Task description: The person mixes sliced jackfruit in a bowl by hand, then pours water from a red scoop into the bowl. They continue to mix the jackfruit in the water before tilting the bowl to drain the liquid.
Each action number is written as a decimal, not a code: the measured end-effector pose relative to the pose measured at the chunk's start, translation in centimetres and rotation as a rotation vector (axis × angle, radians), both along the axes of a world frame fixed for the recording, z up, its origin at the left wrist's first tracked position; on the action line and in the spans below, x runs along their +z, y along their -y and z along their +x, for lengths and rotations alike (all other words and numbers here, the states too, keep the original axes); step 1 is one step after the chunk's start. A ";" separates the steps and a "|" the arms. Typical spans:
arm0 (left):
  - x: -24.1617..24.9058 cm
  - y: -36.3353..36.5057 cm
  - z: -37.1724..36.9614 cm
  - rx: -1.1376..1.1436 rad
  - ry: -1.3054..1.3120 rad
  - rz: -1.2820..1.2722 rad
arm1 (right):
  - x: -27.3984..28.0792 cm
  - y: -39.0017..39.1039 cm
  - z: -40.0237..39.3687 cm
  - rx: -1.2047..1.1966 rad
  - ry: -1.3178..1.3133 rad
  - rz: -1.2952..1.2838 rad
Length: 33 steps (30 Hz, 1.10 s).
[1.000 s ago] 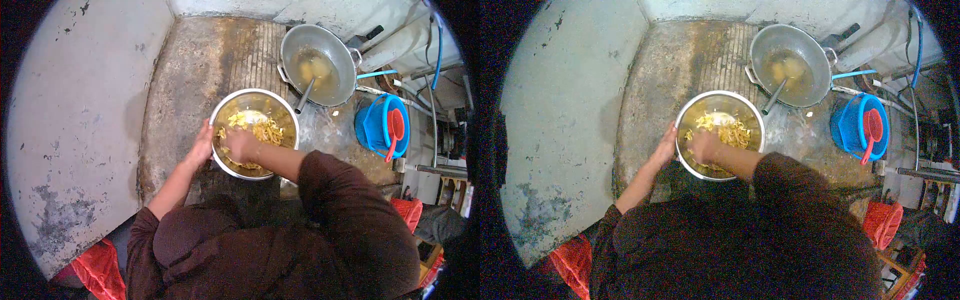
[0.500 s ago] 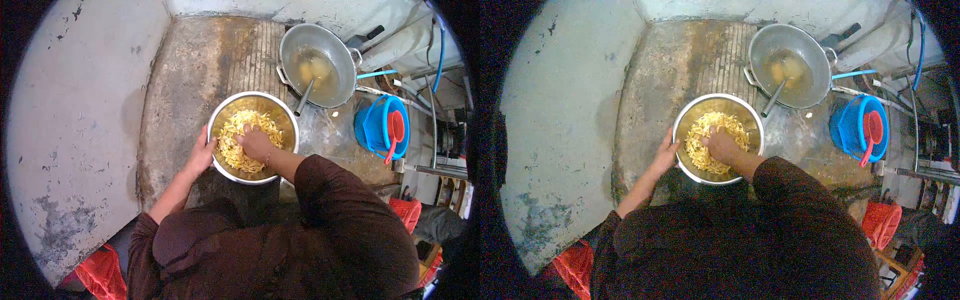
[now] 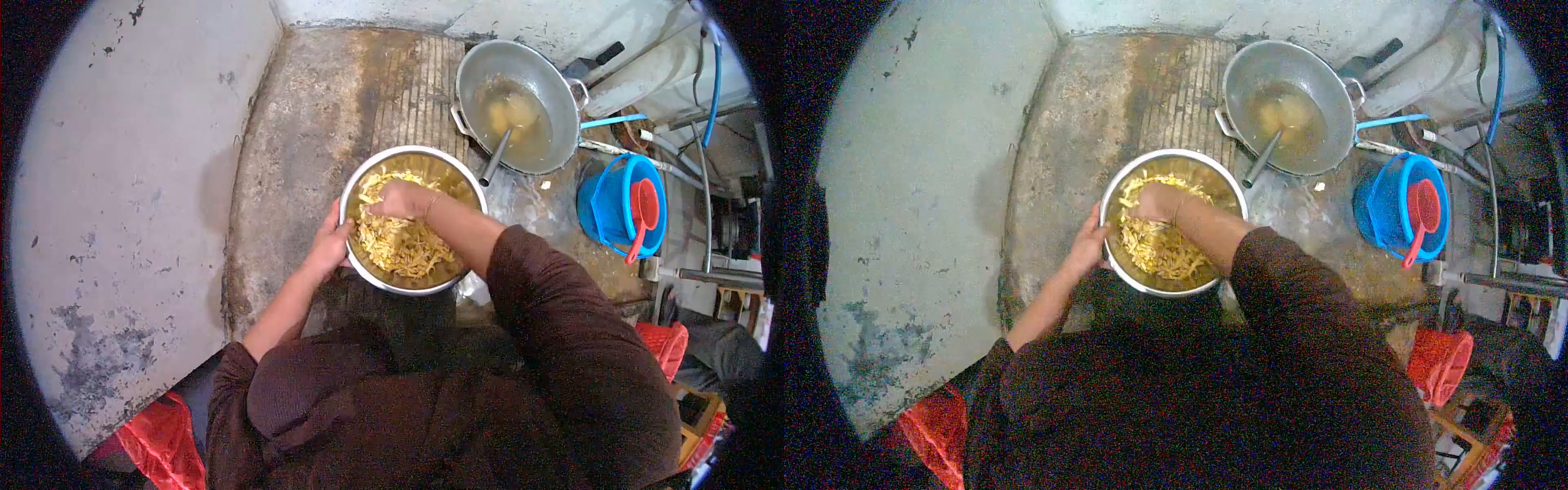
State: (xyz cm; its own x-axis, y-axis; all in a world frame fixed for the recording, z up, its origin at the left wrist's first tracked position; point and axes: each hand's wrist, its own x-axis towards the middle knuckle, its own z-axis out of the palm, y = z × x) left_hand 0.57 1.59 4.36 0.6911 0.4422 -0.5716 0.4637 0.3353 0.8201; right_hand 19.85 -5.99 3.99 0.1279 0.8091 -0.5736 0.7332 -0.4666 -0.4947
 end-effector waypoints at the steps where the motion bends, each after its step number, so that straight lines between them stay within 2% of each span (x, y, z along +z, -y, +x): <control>1: 0.0 0.3 -0.1 0.001 0.004 0.014 | 0.7 0.0 0.5 0.024 0.088 0.012; 3: 0.5 0.4 0.1 0.002 0.021 0.056 | 1.8 0.4 2.2 0.071 0.272 0.049; 4: 0.6 0.6 0.1 0.049 0.019 0.023 | 2.3 1.2 2.9 -0.026 0.284 -0.023; 7: 2.5 1.0 0.4 0.121 -0.029 -0.033 | -6.4 5.9 5.0 -0.178 0.093 0.169; 10: 2.5 1.6 0.9 0.155 -0.015 -0.057 | -2.6 8.6 0.7 -0.506 -0.037 -0.112; 13: 2.4 1.9 0.7 0.107 0.076 0.027 | -4.4 8.8 -1.3 -0.708 -0.389 0.145; 14: 2.6 1.8 0.7 0.087 0.061 0.042 | -4.6 8.4 -0.6 -0.649 -0.445 0.119; 16: 3.1 1.9 0.4 0.047 0.028 0.069 | -0.3 7.5 0.7 -0.560 -0.361 0.060; 18: 1.7 1.5 0.2 0.069 -0.003 0.055 | 1.5 6.7 3.2 -0.479 -0.241 0.041; 20: 1.4 1.3 0.3 0.063 -0.040 0.037 | 2.1 6.6 5.4 -0.411 -0.095 0.050; 22: 2.0 1.0 0.5 0.050 -0.086 0.022 | -1.0 5.5 5.5 -0.422 0.095 0.151; 24: 1.5 0.9 0.4 0.058 -0.052 0.006 | -3.0 3.8 4.1 -0.803 0.024 0.154; 26: 0.6 0.7 0.2 0.035 -0.028 0.003 | -6.9 1.3 2.7 -0.787 -0.049 0.303; 28: -0.1 0.1 -0.1 -0.024 -0.006 0.016 | -7.0 -0.4 0.4 -0.646 -0.041 0.383; 29: -0.1 0.1 0.0 -0.013 -0.004 0.012 | -6.4 -0.6 -1.2 -0.508 0.010 0.388; 33: -0.1 0.0 0.0 -0.005 0.020 0.021 | 1.4 2.5 -5.7 0.086 0.210 0.279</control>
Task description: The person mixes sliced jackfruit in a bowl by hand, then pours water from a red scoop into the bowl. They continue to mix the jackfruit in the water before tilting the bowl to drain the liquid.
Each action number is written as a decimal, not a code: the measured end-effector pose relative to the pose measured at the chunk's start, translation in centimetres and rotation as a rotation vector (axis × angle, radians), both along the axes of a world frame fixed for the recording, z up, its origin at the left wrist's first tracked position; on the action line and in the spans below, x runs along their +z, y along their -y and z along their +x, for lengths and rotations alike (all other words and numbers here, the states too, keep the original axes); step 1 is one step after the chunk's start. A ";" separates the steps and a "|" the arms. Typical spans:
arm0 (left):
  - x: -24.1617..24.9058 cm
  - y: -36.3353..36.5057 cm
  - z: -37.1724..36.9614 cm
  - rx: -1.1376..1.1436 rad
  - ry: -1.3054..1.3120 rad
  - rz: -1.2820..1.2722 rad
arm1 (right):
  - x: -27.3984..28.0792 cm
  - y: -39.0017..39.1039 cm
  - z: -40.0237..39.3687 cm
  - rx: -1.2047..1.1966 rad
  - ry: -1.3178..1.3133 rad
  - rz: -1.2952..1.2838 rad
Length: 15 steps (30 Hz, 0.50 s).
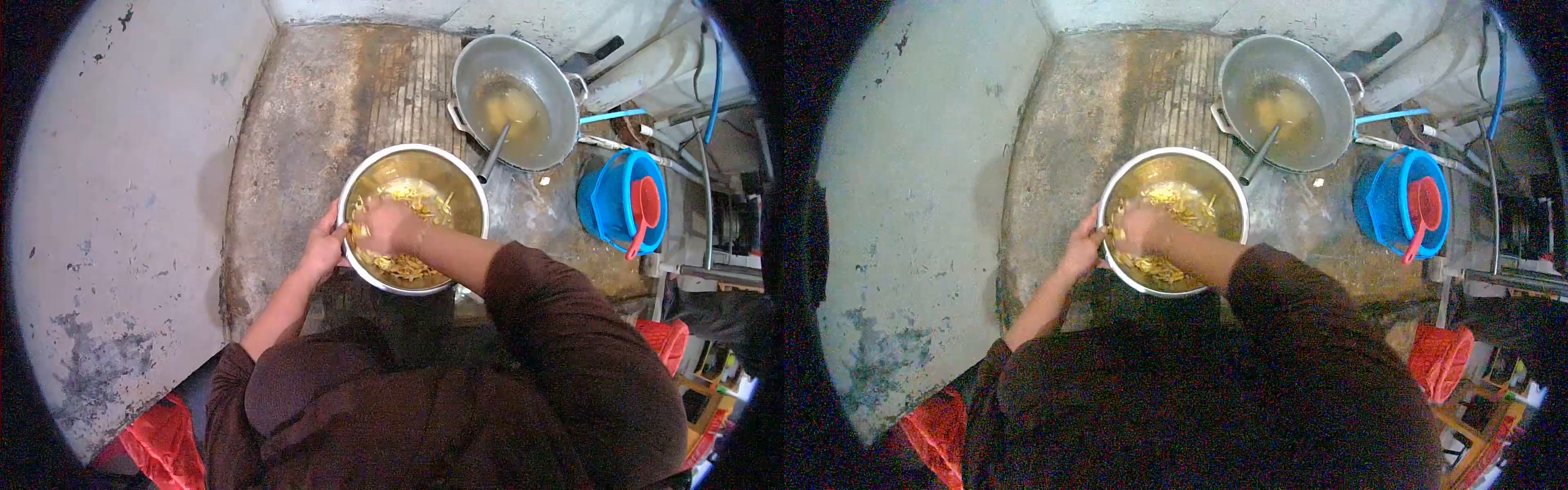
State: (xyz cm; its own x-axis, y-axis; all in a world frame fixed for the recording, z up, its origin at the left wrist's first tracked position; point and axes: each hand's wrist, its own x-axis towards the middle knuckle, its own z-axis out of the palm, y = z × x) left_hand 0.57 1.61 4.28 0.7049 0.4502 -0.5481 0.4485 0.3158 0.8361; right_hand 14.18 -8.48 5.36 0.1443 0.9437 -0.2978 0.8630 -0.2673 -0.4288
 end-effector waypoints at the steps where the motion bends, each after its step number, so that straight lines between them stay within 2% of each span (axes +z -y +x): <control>1: -0.1 0.1 0.0 -0.008 0.007 0.005 | 0.5 1.6 -0.6 0.104 0.032 -0.024; 3: 0.0 0.3 0.0 0.027 0.003 -0.030 | -0.5 5.3 -1.6 0.141 0.193 0.009; 6: 0.5 0.7 0.1 0.032 0.004 0.025 | -2.4 6.7 -1.1 0.052 0.307 0.052; 7: 0.6 0.8 0.0 0.024 0.001 0.060 | -2.9 6.5 -1.1 0.013 0.284 0.038; 9: -3.7 0.2 -0.5 -0.011 0.074 0.236 | -3.7 5.5 -0.7 -0.045 0.201 -0.017; 10: -4.1 0.2 -0.4 -0.031 0.111 0.322 | -4.0 5.0 -0.5 -0.067 0.142 -0.059; 13: -2.5 0.5 -0.2 -0.054 0.064 0.349 | -5.6 4.2 0.1 -0.084 0.307 0.079; 15: -2.3 0.5 -0.2 -0.106 0.101 0.534 | -4.9 3.1 1.2 -0.146 0.173 -0.049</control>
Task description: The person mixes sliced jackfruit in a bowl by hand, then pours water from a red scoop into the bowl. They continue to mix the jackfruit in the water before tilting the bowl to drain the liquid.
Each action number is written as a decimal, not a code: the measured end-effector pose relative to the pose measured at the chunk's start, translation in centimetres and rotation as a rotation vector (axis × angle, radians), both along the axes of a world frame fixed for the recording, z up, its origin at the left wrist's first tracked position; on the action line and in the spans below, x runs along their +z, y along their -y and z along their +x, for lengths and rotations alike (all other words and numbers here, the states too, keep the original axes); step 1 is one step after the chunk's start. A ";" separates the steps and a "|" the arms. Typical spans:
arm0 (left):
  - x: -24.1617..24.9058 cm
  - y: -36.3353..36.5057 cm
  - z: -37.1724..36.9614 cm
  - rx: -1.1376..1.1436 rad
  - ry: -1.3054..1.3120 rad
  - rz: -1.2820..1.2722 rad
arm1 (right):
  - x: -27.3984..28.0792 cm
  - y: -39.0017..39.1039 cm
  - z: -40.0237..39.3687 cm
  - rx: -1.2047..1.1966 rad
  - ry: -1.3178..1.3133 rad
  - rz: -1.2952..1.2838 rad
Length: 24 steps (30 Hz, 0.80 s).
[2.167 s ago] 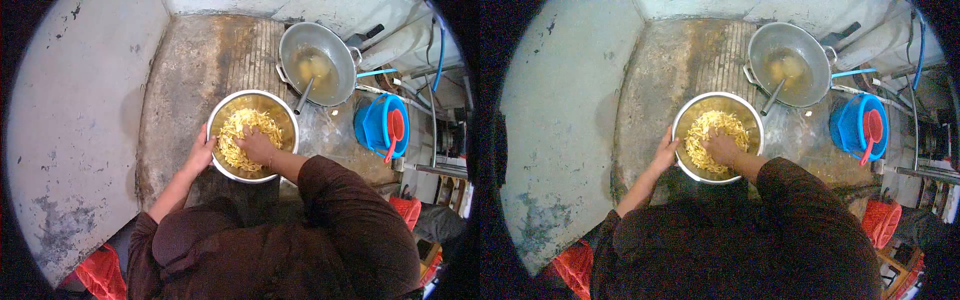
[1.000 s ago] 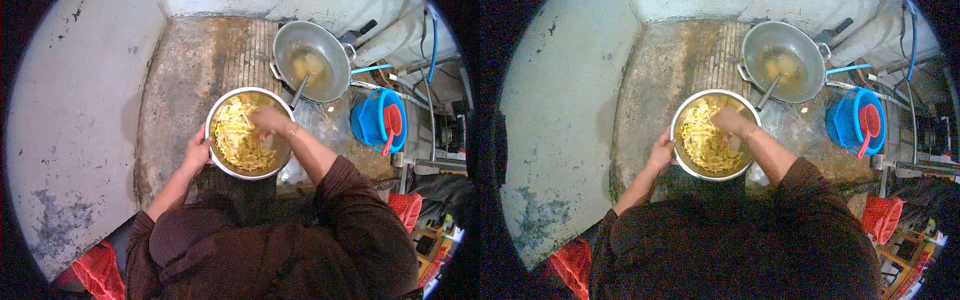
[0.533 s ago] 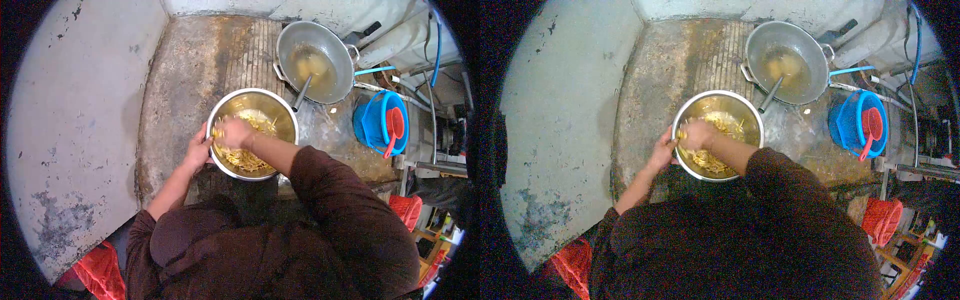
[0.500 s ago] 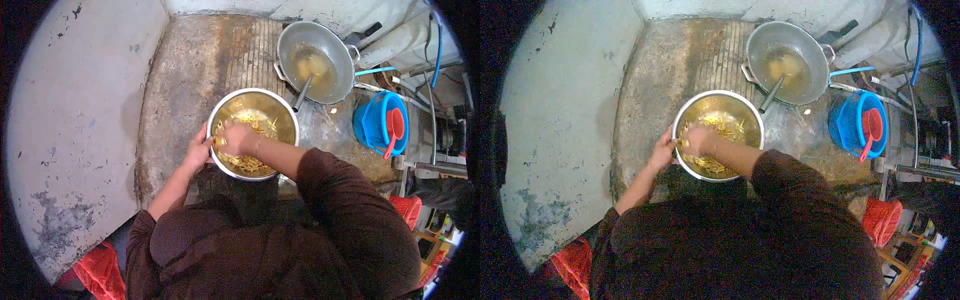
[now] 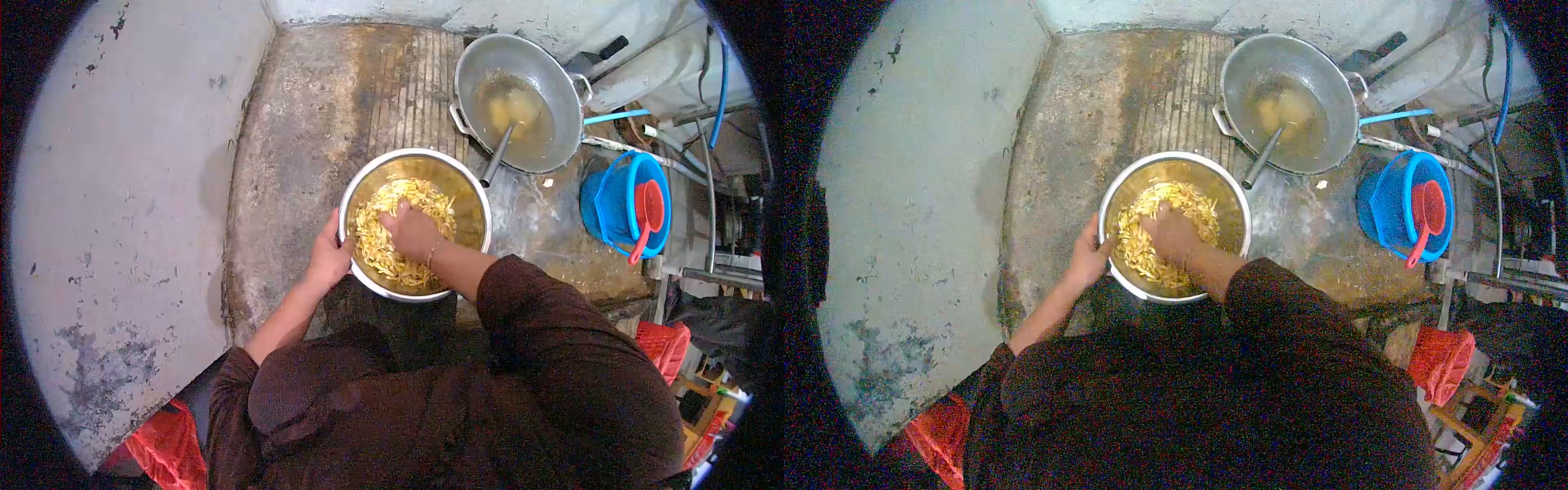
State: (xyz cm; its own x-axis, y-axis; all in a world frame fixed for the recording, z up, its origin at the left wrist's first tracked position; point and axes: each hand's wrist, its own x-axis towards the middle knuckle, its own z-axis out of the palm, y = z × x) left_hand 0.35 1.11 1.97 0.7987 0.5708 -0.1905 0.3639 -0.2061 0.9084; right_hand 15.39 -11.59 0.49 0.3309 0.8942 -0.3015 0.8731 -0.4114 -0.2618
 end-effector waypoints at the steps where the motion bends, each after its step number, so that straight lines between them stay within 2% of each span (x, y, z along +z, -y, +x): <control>1: -0.3 0.0 -0.2 -0.041 0.028 0.127 | 0.8 -0.5 0.4 -0.041 -0.074 -0.057; 5: -1.3 -0.2 -0.1 0.009 -0.015 0.000 | -0.1 -2.7 2.0 -0.144 -0.117 -0.055; 7: 1.5 0.3 0.1 0.021 -0.059 -0.165 | -0.3 -3.7 3.0 -0.174 -0.160 -0.059; 8: 3.3 0.3 0.3 0.009 -0.183 -0.115 | -0.7 -4.0 3.5 -0.176 -0.220 -0.071; 9: 3.1 0.2 0.4 0.018 -0.166 -0.152 | -1.1 -4.4 4.3 -0.180 -0.279 -0.081; 10: 2.8 0.1 0.4 0.029 -0.152 -0.191 | -0.1 -4.4 4.9 -0.005 -0.334 -0.118; 11: 2.3 0.2 0.3 0.042 -0.155 -0.208 | 0.9 -3.2 5.4 -0.030 -0.424 -0.118; 12: 1.9 0.2 0.1 0.055 -0.157 -0.224 | 5.8 -1.9 5.1 -0.055 -0.517 -0.121; 14: 2.0 0.2 0.4 0.070 -0.186 -0.222 | 7.9 -0.4 6.6 -0.073 -0.492 -0.120; 16: 4.9 0.4 0.9 0.049 -0.216 -0.259 | 5.0 -0.3 9.6 -0.076 -0.265 -0.106; 19: 5.5 0.2 1.3 0.051 -0.230 -0.413 | 0.7 -0.6 10.0 -0.542 -0.519 0.090; 20: 4.9 0.1 1.3 0.064 -0.230 -0.480 | -1.0 -2.1 8.8 -0.644 -0.312 0.171; 22: 4.1 -0.2 1.3 0.071 -0.196 -0.544 | -9.3 -5.0 7.9 -0.157 -0.005 0.369; 23: 3.3 -0.4 1.1 0.068 -0.168 -0.544 | -6.6 -5.7 4.8 -0.257 -0.197 0.301; 24: 2.5 -0.7 0.9 0.064 -0.139 -0.543 | -1.7 -5.8 1.2 -0.351 -0.385 0.230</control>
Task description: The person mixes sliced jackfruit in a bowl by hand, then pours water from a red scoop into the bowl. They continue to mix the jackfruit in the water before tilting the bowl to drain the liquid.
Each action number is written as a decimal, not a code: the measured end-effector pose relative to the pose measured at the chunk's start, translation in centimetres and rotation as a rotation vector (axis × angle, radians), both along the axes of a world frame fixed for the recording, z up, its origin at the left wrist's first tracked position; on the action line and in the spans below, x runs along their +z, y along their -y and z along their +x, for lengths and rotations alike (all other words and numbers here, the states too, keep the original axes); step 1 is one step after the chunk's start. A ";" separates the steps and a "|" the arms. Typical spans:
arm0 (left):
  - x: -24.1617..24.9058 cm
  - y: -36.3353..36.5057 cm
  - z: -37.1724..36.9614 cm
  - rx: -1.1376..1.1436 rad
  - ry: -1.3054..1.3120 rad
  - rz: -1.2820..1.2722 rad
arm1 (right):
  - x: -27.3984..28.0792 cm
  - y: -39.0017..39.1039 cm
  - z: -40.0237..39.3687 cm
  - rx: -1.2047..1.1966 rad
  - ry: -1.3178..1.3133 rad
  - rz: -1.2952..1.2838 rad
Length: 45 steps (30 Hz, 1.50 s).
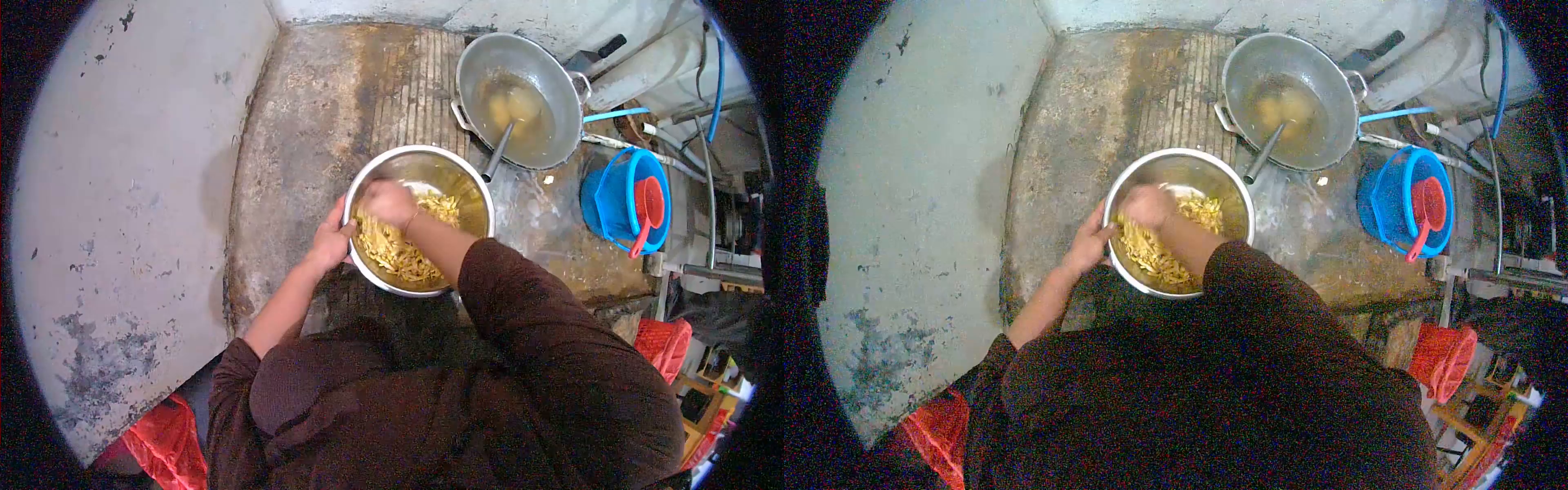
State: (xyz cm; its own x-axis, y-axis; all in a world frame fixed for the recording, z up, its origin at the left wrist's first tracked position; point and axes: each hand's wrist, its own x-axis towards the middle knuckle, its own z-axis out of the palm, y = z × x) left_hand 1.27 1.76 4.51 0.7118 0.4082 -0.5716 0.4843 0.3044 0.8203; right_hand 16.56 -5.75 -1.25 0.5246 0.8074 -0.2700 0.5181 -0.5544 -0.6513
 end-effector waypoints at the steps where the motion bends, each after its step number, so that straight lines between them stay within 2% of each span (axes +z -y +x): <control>1: -1.5 -0.5 -0.2 -0.004 0.043 0.035 | 2.6 -0.3 -1.5 0.126 0.037 -0.196; 4: -2.7 -0.6 -0.5 -0.062 0.085 0.329 | 5.5 3.4 -3.1 0.565 0.253 -0.192; 7: -3.4 -0.2 -0.5 -0.057 0.058 0.427 | 6.3 7.7 -4.2 0.797 0.493 -0.201; 9: -4.4 0.1 -0.8 -0.075 0.139 0.686 | 5.3 10.0 -3.2 0.786 0.410 -0.216; 10: -3.1 0.1 -0.5 -0.098 0.096 0.607 | 4.7 10.5 -2.9 0.780 0.368 -0.222; 12: -0.3 0.1 -0.1 -0.140 0.010 0.454 | 3.5 9.6 -2.7 0.683 0.345 -0.279; 13: -0.6 0.1 0.0 -0.128 0.027 0.482 | 2.9 9.1 -2.8 0.633 0.334 -0.304; 17: -2.3 0.4 -0.4 -0.088 0.103 0.514 | 2.0 8.3 -2.5 0.543 0.409 -0.126; 21: -3.1 0.2 -0.8 -0.146 0.074 0.626 | 2.3 5.1 -0.8 0.417 0.303 -0.227; 23: -1.9 0.4 -0.6 -0.128 0.037 0.583 | 2.9 3.9 0.0 0.407 0.321 -0.225; 24: -1.5 0.6 -0.4 -0.120 0.023 0.557 | 2.7 3.2 0.3 0.378 0.297 -0.321; 27: -2.2 0.3 -0.2 -0.125 -0.046 0.662 | 2.7 2.0 1.2 0.241 0.194 -0.366; 31: -2.3 0.2 -0.1 -0.074 -0.005 0.500 | 3.8 2.4 2.9 0.143 -0.138 -0.437; 32: -2.9 0.1 -0.2 -0.070 0.028 0.452 | 3.3 3.7 3.6 0.262 -0.134 -0.339; 35: -2.9 -0.3 -0.1 -0.079 0.057 0.389 | 5.2 7.9 4.6 0.321 0.043 -0.078; 37: -2.2 -0.1 0.2 -0.087 0.045 0.343 | 9.0 9.3 5.5 0.139 -0.201 -0.190; 39: -1.0 0.0 0.3 -0.083 0.022 0.276 | 8.9 9.3 6.3 -0.007 -0.336 -0.270; 41: -2.2 -0.3 0.1 -0.091 0.016 0.343 | 2.9 8.4 7.7 -0.110 -0.361 -0.321; 42: -2.3 -0.4 0.0 -0.094 -0.007 0.352 | -0.6 7.5 7.7 -0.194 -0.298 -0.234; 44: -1.4 -0.3 0.1 -0.101 -0.070 0.346 | 0.5 4.5 4.7 -0.226 0.118 -0.249; 45: -0.8 -0.1 0.1 -0.099 -0.092 0.336 | 1.7 3.0 3.2 -0.201 0.079 -0.190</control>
State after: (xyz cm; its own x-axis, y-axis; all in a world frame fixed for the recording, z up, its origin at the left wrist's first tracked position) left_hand 1.40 1.90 3.76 0.7090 0.5158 -0.4808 0.5743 -0.0266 0.8182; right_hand 19.76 -8.73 0.48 0.6946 0.6237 -0.3584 0.4303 -0.7595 -0.4878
